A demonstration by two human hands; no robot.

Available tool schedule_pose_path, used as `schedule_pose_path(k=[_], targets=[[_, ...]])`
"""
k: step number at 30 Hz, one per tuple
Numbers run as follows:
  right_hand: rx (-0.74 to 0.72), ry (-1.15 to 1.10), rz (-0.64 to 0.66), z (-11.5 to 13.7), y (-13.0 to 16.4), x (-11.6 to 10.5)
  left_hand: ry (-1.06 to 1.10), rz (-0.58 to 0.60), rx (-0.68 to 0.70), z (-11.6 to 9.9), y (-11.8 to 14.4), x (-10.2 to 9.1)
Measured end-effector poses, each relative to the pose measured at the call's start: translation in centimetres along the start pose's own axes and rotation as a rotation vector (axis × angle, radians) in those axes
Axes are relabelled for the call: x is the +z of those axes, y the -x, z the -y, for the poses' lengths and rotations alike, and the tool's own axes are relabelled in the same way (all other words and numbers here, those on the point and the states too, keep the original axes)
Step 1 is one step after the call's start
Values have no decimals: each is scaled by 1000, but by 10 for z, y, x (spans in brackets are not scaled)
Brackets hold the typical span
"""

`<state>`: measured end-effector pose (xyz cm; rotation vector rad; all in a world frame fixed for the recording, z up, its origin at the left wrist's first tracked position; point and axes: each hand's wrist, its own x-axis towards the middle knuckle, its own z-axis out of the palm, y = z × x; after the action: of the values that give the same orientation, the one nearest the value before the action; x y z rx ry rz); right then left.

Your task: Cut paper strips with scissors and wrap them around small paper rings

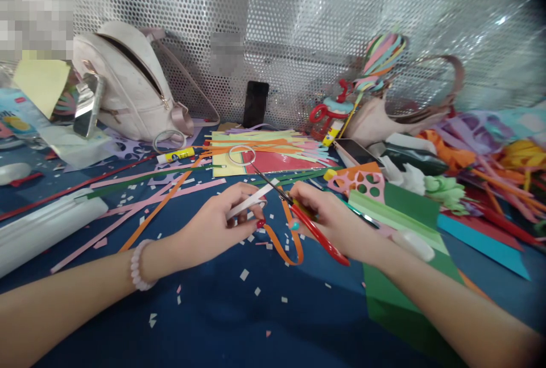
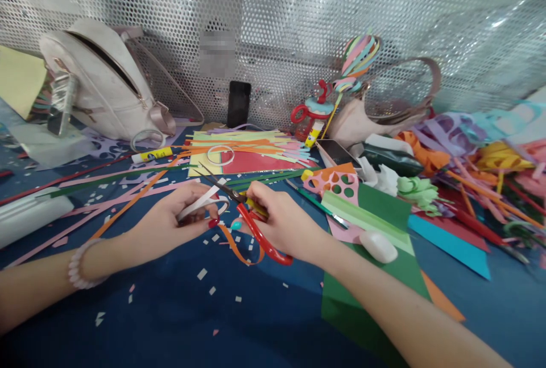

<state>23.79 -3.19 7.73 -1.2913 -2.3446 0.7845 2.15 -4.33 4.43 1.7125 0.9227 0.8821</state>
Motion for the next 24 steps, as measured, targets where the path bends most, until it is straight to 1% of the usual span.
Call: schedule_pose_path(k=[4,9,12,14,15,16,19,21,24], targets=[[-25,51,-78,-6,-3,1,-51,0,7,2,0,-2],[-10,4,-110,-9,-5,-1,-98,-27,-18,6,-1,-3],[-25,-39,-154,-14,-6,-8,-131,-14,-6,6,-2,-4],[-11,62,-161,-20,-7,-17,-134,-31,7,5,-4,-6],[0,136,-138,-24,-8,-23,-124,-52,10,4,-6,-9],[8,199,-85,-29,-8,-29,-104,-87,12,4,-7,-13],[54,289,141,-44,-10,-50,8,-192,20,2,-15,-29],[106,338,235,-54,-9,-62,124,-207,30,1,-20,-42],[167,367,331,-70,-6,-76,278,-236,52,-3,-26,-58]])
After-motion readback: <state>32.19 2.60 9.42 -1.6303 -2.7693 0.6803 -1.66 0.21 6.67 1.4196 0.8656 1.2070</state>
